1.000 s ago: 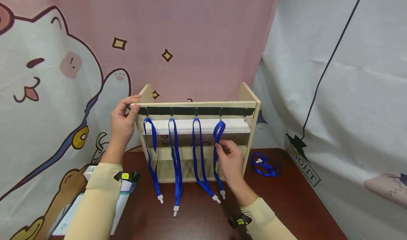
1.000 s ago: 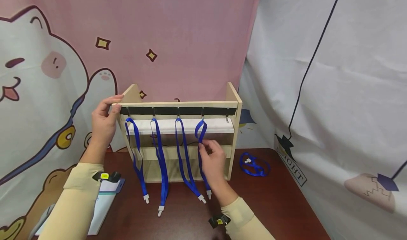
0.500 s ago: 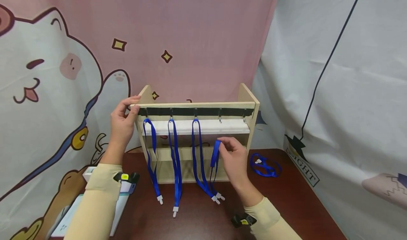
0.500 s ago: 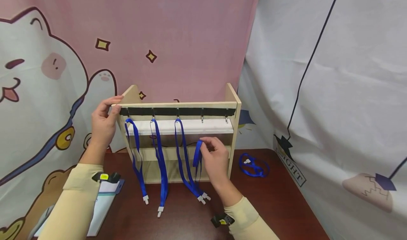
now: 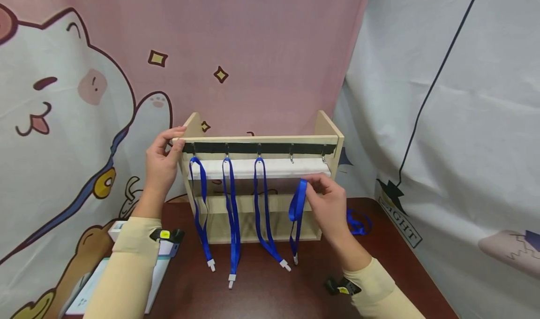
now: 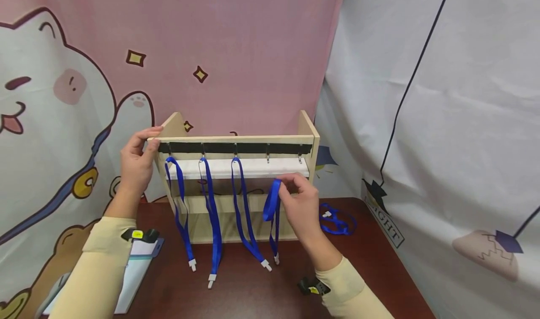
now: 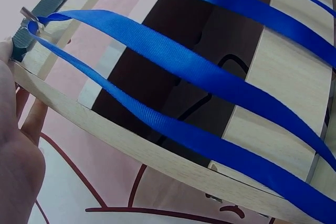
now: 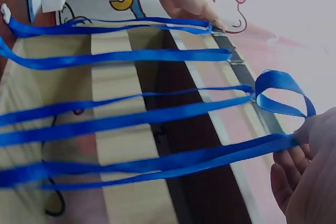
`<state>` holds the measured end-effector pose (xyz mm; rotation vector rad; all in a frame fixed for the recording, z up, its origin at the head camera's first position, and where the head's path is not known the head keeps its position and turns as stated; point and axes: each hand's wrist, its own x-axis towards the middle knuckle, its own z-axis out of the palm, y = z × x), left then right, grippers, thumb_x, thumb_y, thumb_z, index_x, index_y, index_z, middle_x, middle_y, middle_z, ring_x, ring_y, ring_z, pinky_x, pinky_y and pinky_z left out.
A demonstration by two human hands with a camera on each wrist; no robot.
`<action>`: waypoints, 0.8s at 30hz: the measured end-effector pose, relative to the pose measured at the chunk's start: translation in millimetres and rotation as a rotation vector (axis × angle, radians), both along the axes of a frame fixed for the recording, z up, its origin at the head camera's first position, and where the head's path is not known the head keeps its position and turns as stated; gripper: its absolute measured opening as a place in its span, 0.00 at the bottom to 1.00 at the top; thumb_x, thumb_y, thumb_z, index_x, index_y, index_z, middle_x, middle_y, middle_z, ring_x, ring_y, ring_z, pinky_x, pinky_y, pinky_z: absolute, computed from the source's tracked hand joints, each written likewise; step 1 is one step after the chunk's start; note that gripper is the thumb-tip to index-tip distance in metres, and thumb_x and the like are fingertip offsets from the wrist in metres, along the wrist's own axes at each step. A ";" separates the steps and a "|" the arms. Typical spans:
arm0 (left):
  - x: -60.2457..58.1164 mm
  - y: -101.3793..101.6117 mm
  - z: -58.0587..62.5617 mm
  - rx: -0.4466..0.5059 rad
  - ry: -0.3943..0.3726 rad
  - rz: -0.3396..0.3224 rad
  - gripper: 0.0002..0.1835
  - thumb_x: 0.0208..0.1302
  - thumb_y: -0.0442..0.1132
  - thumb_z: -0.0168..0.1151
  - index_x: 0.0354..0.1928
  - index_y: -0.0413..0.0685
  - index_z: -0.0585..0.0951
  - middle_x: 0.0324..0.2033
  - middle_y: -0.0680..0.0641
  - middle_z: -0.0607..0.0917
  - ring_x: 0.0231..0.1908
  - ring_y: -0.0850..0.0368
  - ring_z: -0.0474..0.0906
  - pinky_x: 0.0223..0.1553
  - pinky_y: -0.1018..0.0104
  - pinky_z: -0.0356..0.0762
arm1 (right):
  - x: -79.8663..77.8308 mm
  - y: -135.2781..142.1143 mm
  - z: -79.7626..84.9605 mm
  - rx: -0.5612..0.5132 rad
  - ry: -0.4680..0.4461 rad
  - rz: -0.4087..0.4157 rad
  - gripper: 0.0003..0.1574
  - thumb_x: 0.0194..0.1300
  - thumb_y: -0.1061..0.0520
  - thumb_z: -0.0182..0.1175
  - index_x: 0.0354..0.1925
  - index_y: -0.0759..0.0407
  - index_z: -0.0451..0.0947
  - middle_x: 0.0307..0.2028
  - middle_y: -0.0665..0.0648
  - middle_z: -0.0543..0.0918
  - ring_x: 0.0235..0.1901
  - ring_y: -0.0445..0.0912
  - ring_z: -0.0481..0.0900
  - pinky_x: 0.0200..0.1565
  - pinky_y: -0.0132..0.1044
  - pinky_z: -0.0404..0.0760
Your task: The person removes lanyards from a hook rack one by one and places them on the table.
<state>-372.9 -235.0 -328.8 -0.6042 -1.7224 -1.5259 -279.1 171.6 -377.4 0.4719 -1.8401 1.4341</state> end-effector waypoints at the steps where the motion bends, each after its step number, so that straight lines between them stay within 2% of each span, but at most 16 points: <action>1: -0.2 0.3 0.1 0.000 0.004 -0.001 0.13 0.82 0.34 0.64 0.59 0.30 0.83 0.67 0.43 0.85 0.67 0.52 0.78 0.55 0.72 0.85 | 0.9 3.6 2.7 -0.002 -0.008 0.002 0.06 0.73 0.70 0.71 0.45 0.63 0.91 0.35 0.58 0.91 0.31 0.44 0.81 0.35 0.27 0.78; 8: 6.6 6.3 5.1 0.004 0.026 0.002 0.12 0.82 0.29 0.62 0.58 0.25 0.81 0.67 0.36 0.84 0.68 0.53 0.78 0.56 0.73 0.84 | 5.3 30.6 17.7 -0.014 -0.054 0.021 0.07 0.76 0.68 0.69 0.47 0.62 0.91 0.32 0.57 0.88 0.28 0.43 0.78 0.30 0.28 0.75; 13: 4.9 6.2 4.0 0.000 0.025 0.000 0.12 0.82 0.29 0.62 0.58 0.26 0.81 0.67 0.37 0.84 0.68 0.53 0.78 0.56 0.72 0.84 | 9.5 49.2 26.1 -0.004 -0.057 0.008 0.07 0.77 0.66 0.68 0.46 0.59 0.92 0.28 0.53 0.87 0.27 0.44 0.78 0.24 0.30 0.73; 20: 0.1 2.3 0.4 0.006 0.025 -0.003 0.13 0.81 0.31 0.64 0.59 0.28 0.83 0.66 0.44 0.86 0.67 0.52 0.78 0.56 0.72 0.84 | 11.0 74.1 30.4 0.050 -0.046 -0.030 0.05 0.77 0.65 0.69 0.45 0.59 0.91 0.30 0.54 0.89 0.30 0.45 0.81 0.36 0.32 0.78; 24: 0.9 1.8 0.7 0.003 0.031 -0.004 0.13 0.81 0.32 0.65 0.58 0.29 0.83 0.66 0.44 0.86 0.67 0.52 0.79 0.56 0.72 0.85 | 11.5 90.1 30.9 0.082 -0.046 -0.078 0.04 0.78 0.63 0.68 0.46 0.59 0.90 0.32 0.53 0.89 0.31 0.44 0.81 0.38 0.31 0.78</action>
